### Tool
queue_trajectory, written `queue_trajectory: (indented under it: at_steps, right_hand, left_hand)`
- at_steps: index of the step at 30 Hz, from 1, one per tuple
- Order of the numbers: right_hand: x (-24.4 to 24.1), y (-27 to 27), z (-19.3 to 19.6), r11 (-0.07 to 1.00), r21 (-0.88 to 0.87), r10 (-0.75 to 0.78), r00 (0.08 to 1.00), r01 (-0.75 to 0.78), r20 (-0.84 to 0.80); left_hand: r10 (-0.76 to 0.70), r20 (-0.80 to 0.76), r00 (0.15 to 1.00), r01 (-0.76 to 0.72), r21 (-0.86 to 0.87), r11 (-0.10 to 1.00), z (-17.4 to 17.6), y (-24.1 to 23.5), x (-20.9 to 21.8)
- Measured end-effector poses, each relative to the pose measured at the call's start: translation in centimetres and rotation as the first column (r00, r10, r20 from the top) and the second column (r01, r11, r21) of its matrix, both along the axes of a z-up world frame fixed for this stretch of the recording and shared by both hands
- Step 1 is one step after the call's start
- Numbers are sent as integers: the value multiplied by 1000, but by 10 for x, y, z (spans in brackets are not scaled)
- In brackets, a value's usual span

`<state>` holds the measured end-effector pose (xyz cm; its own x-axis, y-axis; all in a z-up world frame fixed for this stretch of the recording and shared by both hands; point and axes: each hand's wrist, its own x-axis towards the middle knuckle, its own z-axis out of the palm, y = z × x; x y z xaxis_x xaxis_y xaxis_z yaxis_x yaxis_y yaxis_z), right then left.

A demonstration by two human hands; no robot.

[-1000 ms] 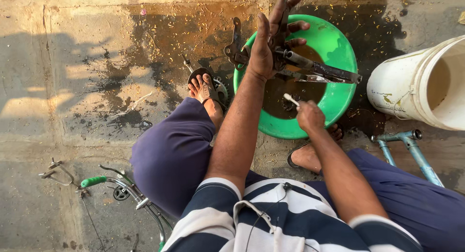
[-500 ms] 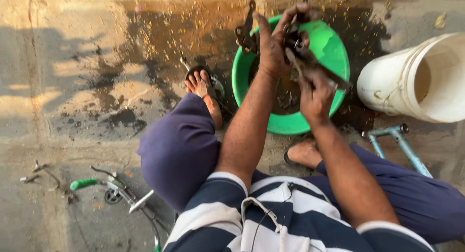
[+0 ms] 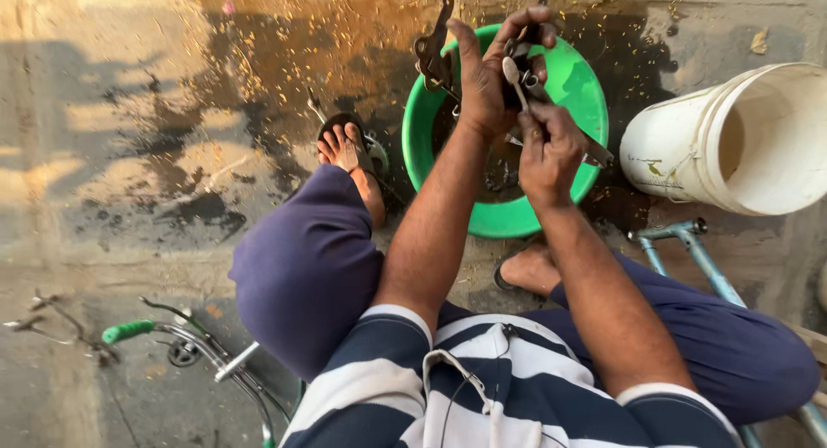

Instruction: The person scrubs a metal bicycle part with a toothbrush in a green basin filled with liquid. They repeatedly dip the part and brush it, then rinse it in a white bucket.

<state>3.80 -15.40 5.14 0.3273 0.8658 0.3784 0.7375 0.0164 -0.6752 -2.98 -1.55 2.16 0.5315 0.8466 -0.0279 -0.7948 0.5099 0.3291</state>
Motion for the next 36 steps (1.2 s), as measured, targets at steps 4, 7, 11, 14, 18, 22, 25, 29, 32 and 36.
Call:
queue_trajectory:
  at_steps: [4,7,11,14,18,22,25,29,32,36]
  right_hand:
    - [-2,16,9,992,109,64,997,-68,41]
    - [5,3,-6,996,79,35,999,-37,25]
    - [16,-3,-18,998,47,-45,999,44,17]
    - [19,3,-27,992,-24,-124,988,123,-93]
    - [29,-18,-38,994,-59,-102,970,92,-219]
    - [30,1,-37,993,-95,-107,909,74,-403]
    - [34,-5,-40,983,-158,-136,940,89,-314]
    - [44,-16,-54,992,-106,-73,993,63,-98]
    - [67,-35,-93,973,-191,-130,991,128,-2]
    - [104,-77,-187,896,-389,-92,946,214,311]
  left_hand:
    - [69,46,997,-73,69,995,4,20,1]
    - [110,-42,993,-104,131,986,-11,10,3]
    - [119,-93,988,-108,118,987,-5,12,4]
    - [114,-128,985,-99,119,988,-2,23,4]
    - [160,-167,973,-157,31,987,-8,14,19]
    - [195,-149,970,-188,61,980,4,29,10]
    - [166,-184,969,-168,8,986,5,22,6]
    - [108,-203,973,-113,-15,993,16,26,3]
    - [121,-231,965,-140,-69,988,11,35,-4]
    - [105,-211,972,-79,128,989,-16,26,-2]
